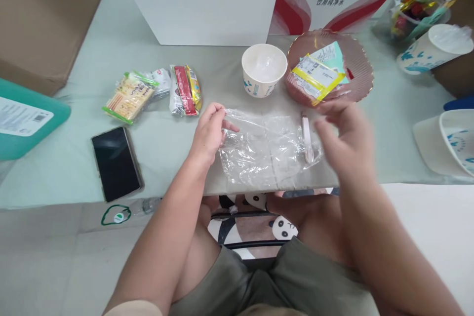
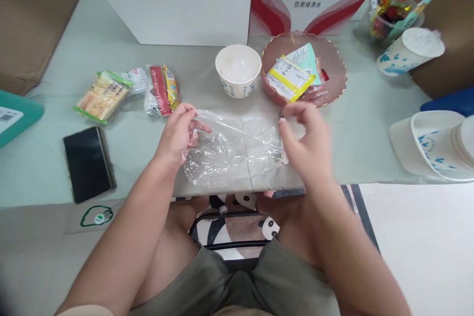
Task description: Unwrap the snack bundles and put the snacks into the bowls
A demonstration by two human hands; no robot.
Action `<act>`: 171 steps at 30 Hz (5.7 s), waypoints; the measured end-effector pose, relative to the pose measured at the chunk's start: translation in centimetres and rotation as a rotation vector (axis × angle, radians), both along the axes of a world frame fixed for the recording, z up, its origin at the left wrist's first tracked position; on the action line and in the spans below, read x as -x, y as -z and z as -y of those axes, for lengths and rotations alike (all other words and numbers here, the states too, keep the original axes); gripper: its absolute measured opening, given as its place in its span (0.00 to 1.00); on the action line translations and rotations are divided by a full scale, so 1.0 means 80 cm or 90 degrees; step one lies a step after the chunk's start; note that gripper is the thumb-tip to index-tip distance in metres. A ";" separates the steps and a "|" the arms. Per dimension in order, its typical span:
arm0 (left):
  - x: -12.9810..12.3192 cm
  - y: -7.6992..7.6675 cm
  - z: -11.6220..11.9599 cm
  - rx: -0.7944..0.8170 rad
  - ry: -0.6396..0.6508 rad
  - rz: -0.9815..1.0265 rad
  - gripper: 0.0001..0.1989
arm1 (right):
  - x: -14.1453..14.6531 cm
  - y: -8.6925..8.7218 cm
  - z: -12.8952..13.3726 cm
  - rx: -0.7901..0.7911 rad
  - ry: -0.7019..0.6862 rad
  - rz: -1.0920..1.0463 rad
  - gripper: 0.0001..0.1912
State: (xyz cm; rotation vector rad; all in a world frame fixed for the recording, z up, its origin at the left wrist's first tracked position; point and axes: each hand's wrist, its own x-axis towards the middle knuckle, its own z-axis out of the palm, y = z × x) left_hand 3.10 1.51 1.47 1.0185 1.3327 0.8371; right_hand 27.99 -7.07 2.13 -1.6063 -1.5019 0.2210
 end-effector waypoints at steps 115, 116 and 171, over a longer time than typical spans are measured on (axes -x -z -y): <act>0.060 0.004 -0.008 -0.487 -0.033 -0.237 0.03 | 0.003 0.031 0.027 0.012 0.100 -0.107 0.02; 0.060 0.004 -0.007 -0.513 -0.030 -0.218 0.04 | 0.003 0.031 0.027 -0.022 0.116 -0.079 0.01; 0.058 -0.005 -0.016 -0.045 0.019 0.113 0.07 | 0.000 0.027 0.031 0.058 -0.288 -0.378 0.26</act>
